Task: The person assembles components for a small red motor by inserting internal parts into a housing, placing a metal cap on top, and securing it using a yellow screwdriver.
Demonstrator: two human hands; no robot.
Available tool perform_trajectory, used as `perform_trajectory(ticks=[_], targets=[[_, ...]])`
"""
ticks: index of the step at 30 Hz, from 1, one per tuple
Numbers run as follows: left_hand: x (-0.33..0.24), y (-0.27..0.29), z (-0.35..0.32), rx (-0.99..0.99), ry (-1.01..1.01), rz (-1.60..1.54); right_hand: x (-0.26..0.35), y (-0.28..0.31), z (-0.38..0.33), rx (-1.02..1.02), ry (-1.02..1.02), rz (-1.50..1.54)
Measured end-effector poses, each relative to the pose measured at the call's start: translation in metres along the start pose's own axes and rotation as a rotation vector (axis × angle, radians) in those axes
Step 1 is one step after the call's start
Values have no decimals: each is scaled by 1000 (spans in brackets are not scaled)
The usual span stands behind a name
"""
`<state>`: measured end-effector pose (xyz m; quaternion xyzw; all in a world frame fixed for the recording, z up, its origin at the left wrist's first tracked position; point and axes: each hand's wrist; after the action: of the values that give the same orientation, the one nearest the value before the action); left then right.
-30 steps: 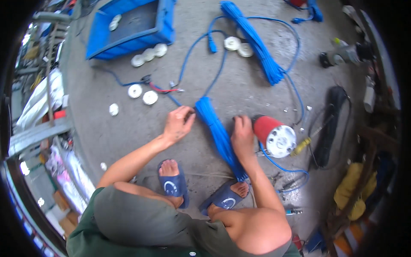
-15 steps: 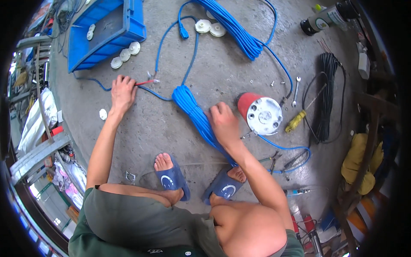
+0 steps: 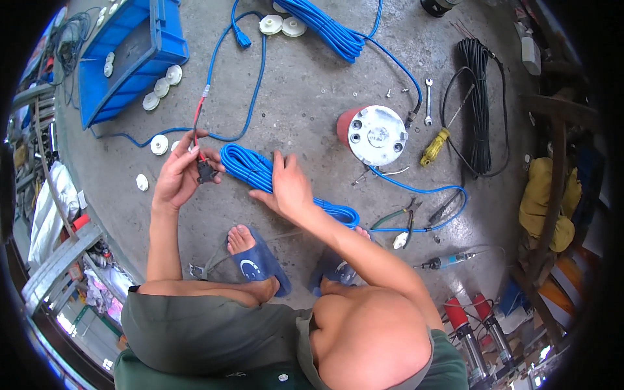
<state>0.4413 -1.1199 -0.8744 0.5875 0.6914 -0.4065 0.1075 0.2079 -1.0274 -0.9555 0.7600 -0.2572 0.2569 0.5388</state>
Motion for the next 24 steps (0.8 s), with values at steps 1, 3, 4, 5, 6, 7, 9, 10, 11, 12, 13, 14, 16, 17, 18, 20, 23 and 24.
perform_trajectory(ticks=[1, 3, 4, 5, 6, 7, 9, 10, 11, 12, 13, 14, 16, 17, 18, 20, 23, 24], targets=[[5, 9, -1, -10, -9, 12, 0, -1, 8, 42, -34, 49], [6, 18, 6, 8, -72, -217, -8, -1, 24, 122, -110, 136], [10, 13, 14, -86, -68, -256, -16, 2, 30, 149, -114, 155], [7, 13, 16, -101, -75, -262, -10, 6, 34, 196, -98, 154], [6, 15, 19, -69, -55, -352, -8, 5, 37, 225, -78, 158], [10, 13, 28, -19, -26, -450, -11, 5, 39, 248, -73, 148], [7, 1, 26, -37, -28, -468, -1, 1, 30, 199, -38, 101], [3, 0, 25, -1, -3, -582, 4, -2, 28, 150, -13, 44], [2, -4, 26, 44, 30, -703, 5, -4, 28, 147, -13, 46], [-1, -7, 27, 34, 29, -725, 5, -6, 29, 63, 10, 116], [-4, -9, 26, 36, 29, -720, 5, -7, 30, -22, 32, 186], [-2, -13, 32, 117, 4, -737, 4, 0, 34, -30, 24, 178], [-5, -10, 28, 196, -46, -750, 22, 13, 41, 17, -88, 646], [-4, -13, 32, 201, -39, -749, 23, 8, 43, 11, -94, 645], [-3, -16, 36, 208, -57, -708, 23, -1, 45, -16, -49, 727], [-3, -10, 44, 214, -93, -651, 29, -14, 52, -45, 2, 843], [-3, -2, 53, 24, -159, -224, 24, -19, 70, -211, 208, 589], [-4, 0, 54, -46, -135, -153, 23, -21, 74, -170, 127, 710]])
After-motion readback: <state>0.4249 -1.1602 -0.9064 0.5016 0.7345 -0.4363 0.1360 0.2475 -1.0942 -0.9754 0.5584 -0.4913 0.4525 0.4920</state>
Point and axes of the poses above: each hand's wrist, its own z-axis towards the middle knuckle, its own y-axis out of the back of the hand, x = y × z, and after that the axes turned 2 degrees about -z, right-handed
